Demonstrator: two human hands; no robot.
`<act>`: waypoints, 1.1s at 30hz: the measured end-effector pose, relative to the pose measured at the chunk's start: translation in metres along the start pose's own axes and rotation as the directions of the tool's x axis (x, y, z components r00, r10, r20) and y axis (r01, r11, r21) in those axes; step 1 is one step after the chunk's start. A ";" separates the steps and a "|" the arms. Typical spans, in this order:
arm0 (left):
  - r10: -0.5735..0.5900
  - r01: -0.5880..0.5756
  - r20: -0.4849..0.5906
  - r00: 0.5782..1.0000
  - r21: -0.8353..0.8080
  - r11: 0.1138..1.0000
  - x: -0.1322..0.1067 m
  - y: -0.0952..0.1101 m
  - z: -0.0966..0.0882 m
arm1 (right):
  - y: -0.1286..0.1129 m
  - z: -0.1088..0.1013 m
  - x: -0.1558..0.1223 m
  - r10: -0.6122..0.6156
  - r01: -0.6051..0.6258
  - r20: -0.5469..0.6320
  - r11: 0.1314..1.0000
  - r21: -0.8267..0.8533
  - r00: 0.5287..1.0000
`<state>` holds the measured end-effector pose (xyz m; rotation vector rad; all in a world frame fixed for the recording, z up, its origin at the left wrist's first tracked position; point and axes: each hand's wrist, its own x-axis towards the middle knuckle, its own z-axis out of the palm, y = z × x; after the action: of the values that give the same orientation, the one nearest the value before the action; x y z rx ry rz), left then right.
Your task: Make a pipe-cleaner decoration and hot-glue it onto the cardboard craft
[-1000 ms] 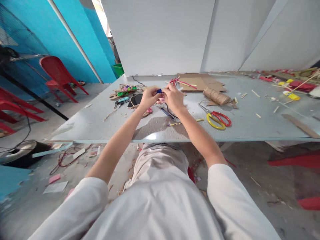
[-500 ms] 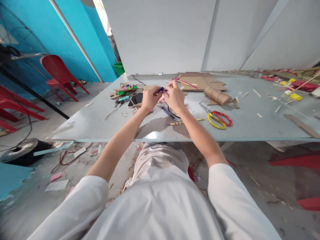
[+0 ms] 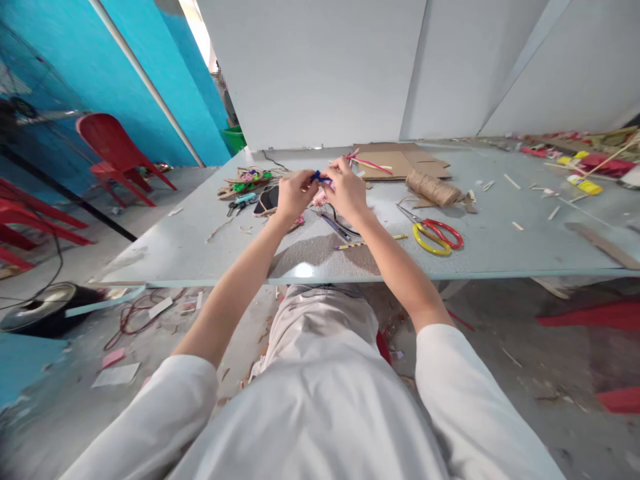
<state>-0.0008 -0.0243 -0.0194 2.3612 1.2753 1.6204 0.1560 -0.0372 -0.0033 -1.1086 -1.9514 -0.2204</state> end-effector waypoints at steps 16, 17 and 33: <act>-0.041 0.039 -0.019 0.999 -0.114 0.993 0.004 0.006 0.000 | -0.005 -0.010 -0.004 -0.073 0.074 0.014 0.984 -0.163 0.997; -0.041 0.039 -0.014 0.999 -0.132 0.991 0.003 0.007 -0.001 | -0.006 -0.011 -0.004 -0.056 0.056 0.009 0.988 -0.147 0.998; -0.499 0.377 -0.004 0.867 -0.650 0.660 0.013 -0.004 -0.004 | 0.073 -0.123 -0.056 0.320 -0.299 0.089 0.934 -0.195 0.943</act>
<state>-0.0045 -0.0158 -0.0094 1.3938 0.9837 1.7484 0.2982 -0.0928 0.0128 -1.5631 -1.8535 -0.1623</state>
